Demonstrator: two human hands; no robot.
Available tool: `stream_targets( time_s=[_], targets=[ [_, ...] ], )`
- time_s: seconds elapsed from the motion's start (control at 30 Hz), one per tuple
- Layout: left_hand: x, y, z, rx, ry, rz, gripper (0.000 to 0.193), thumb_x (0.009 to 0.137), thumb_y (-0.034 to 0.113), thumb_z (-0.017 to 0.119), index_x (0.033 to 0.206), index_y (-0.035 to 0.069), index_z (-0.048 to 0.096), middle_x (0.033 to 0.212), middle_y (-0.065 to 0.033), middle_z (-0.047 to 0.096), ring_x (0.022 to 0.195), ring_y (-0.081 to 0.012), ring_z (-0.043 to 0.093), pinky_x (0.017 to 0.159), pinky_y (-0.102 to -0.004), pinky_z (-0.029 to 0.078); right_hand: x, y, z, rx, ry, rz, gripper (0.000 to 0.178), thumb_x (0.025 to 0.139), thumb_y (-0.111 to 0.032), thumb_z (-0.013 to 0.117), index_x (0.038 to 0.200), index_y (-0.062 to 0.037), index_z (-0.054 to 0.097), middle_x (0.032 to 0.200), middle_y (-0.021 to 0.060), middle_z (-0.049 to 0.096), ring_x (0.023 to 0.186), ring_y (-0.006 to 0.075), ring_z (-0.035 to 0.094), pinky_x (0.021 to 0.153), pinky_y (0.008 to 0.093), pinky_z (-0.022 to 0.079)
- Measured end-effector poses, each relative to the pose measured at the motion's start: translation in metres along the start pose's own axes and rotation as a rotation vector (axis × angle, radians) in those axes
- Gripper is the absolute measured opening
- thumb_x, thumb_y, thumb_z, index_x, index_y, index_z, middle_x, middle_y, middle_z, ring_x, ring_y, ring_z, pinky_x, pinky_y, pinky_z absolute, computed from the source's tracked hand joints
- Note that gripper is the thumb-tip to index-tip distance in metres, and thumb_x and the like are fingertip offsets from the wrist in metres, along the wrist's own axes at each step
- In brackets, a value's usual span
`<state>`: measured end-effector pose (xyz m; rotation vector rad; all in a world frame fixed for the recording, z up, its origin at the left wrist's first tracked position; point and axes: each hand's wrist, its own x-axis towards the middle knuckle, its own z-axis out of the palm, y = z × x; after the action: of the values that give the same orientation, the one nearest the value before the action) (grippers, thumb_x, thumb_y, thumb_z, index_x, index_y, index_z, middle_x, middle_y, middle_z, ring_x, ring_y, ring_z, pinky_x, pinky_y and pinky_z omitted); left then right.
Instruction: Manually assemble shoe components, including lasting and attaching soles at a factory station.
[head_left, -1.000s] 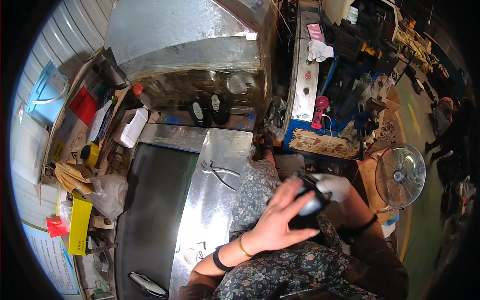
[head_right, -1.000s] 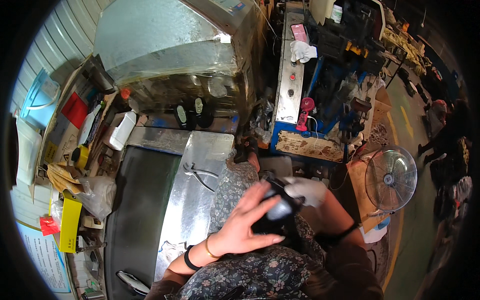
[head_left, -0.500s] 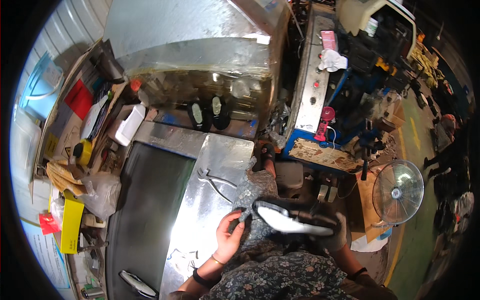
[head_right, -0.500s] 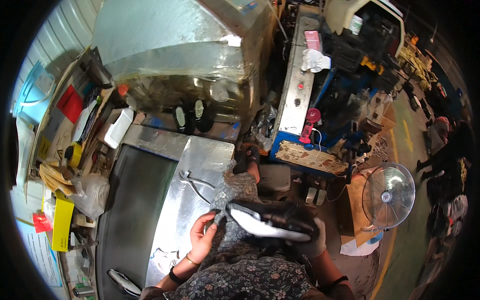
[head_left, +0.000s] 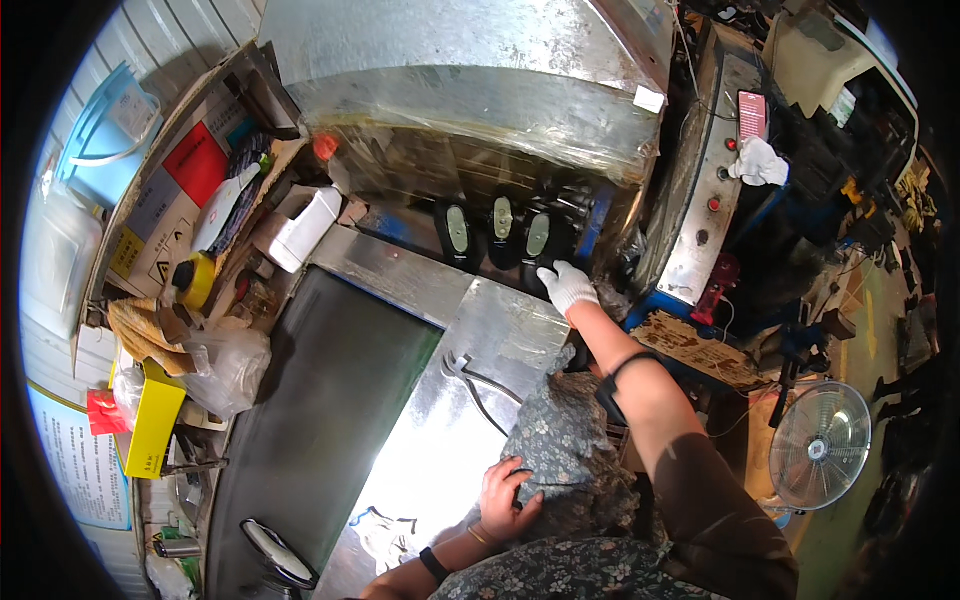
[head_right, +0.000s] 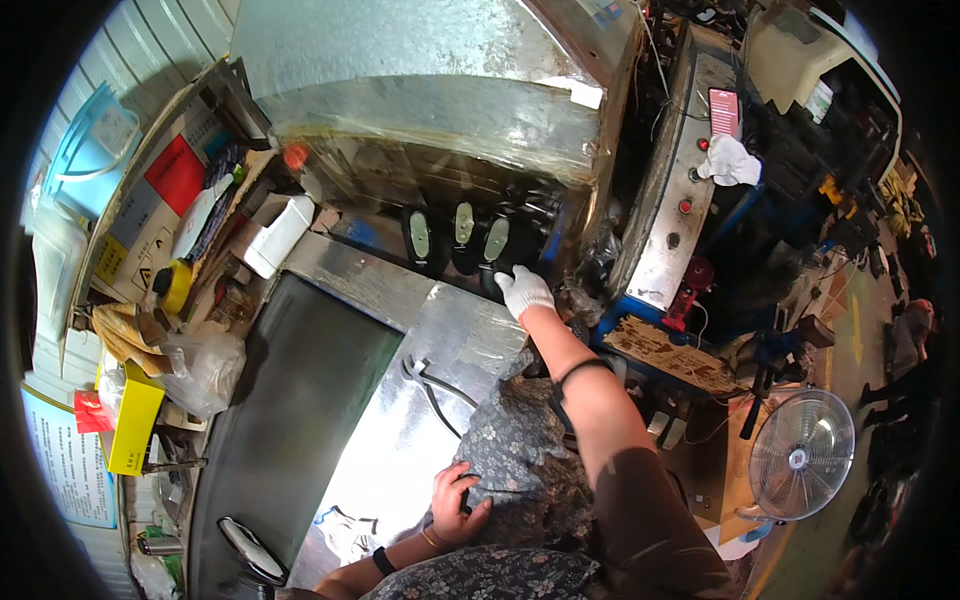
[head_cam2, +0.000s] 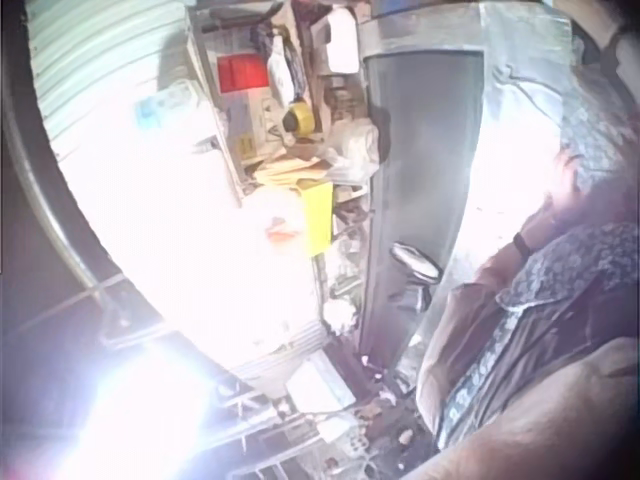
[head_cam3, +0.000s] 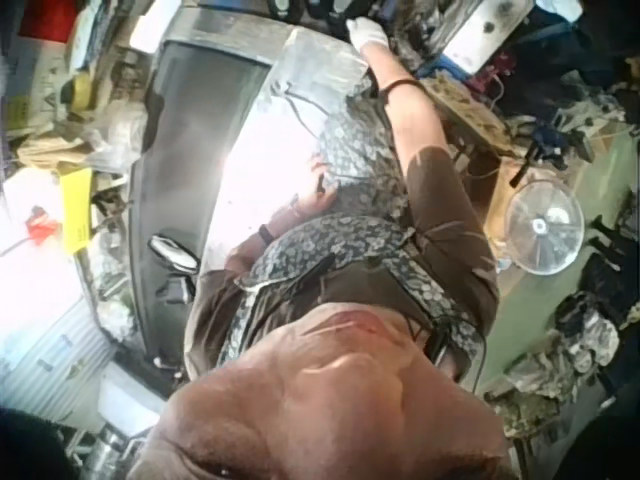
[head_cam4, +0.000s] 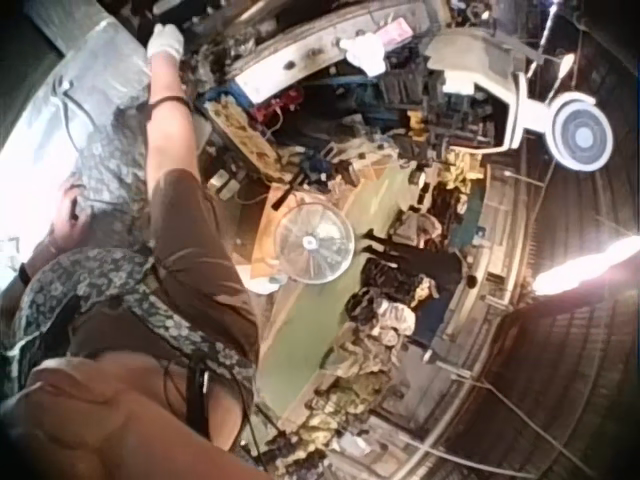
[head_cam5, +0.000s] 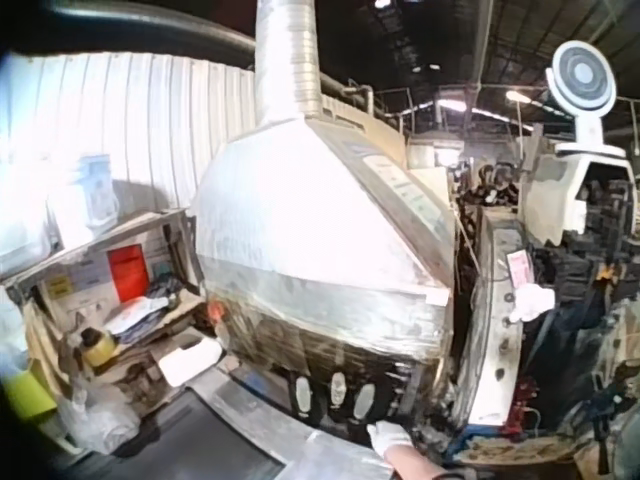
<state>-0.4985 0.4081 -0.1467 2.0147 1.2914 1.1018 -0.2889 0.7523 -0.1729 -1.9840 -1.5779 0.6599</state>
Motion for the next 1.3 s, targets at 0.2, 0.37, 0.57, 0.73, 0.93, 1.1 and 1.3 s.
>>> stream_targets(
  time_s=[0.2,0.37,0.57,0.73,0.93,1.1,1.3],
  targets=[
    [-0.004,0.000,-0.009,-0.038,0.039,-0.045,0.040,0.074,0.019,0.076,0.107,0.004,0.059,0.120,-0.0192,0.056,0.111,-0.0391,0.053,0.095,-0.0473,0.043,-0.029,-0.045,0.024,0.018,-0.264,-0.178,0.043,0.092,-0.038,0.055,0.116,-0.0025,0.061,0.118,0.0210,0.063,0.111,0.0376,0.059,0.093,0.0433,0.047],
    [-0.009,-0.002,-0.021,-0.057,0.048,-0.098,0.039,0.071,0.018,0.077,0.106,0.005,0.062,0.121,-0.0160,0.058,0.111,-0.0357,0.054,0.095,-0.0440,0.043,-0.187,-0.032,-0.029,0.360,-0.259,-0.338,0.039,0.090,-0.029,0.062,0.115,0.0013,0.061,0.116,0.0189,0.064,0.113,0.0337,0.059,0.098,0.0374,0.045],
    [0.006,-0.005,-0.037,-0.443,-0.097,-0.163,0.029,0.079,0.012,0.068,0.106,0.008,0.060,0.125,-0.0121,0.054,0.117,-0.0320,0.050,0.100,-0.0392,0.039,-0.338,-0.044,-0.074,-0.023,-0.229,-0.899,0.031,0.076,-0.024,0.073,0.102,-0.0085,0.068,0.125,0.0133,0.059,0.127,0.0466,0.042,0.109,0.0628,0.023],
    [-0.037,-0.021,-0.111,-0.121,0.150,-0.209,0.032,0.081,0.011,0.066,0.112,0.005,0.062,0.118,-0.0150,0.061,0.113,-0.0352,0.057,0.095,-0.0400,0.047,-0.344,-0.031,-0.051,-0.118,-0.138,-1.010,0.029,0.076,-0.027,0.069,0.101,-0.0121,0.070,0.125,0.0081,0.060,0.131,0.0468,0.035,0.109,0.0640,0.020],
    [-0.256,-0.107,-0.296,1.152,0.640,-0.999,0.067,0.066,0.022,0.077,0.122,-0.005,0.052,0.125,-0.0262,0.054,0.122,-0.0397,0.047,0.108,-0.0466,0.034,-0.353,-0.031,-0.043,-0.120,-0.090,-1.051,0.028,0.077,-0.024,0.067,0.101,-0.0079,0.069,0.125,0.0117,0.060,0.132,0.0487,0.034,0.110,0.0646,0.018],
    [-0.370,-0.147,-0.385,0.751,0.918,-1.332,0.084,0.062,0.024,0.080,0.129,-0.012,0.043,0.128,-0.0295,0.052,0.122,-0.0375,0.050,0.105,-0.0381,0.040,-0.353,-0.040,-0.064,-0.109,-0.037,-1.024,0.029,0.075,-0.024,0.070,0.101,-0.0100,0.068,0.123,0.0104,0.060,0.130,0.0461,0.036,0.109,0.0633,0.021],
    [-0.370,-0.171,-0.346,0.057,1.001,-1.242,0.041,0.073,0.020,0.076,0.095,-0.011,0.064,0.083,-0.0120,0.067,0.071,-0.0205,0.063,0.065,-0.0371,0.052,-0.356,-0.044,-0.060,-0.131,-0.160,-0.956,0.028,0.083,-0.038,0.062,0.102,-0.0181,0.070,0.130,0.0024,0.056,0.133,0.0385,0.034,0.112,0.0594,0.018]
  ],
)
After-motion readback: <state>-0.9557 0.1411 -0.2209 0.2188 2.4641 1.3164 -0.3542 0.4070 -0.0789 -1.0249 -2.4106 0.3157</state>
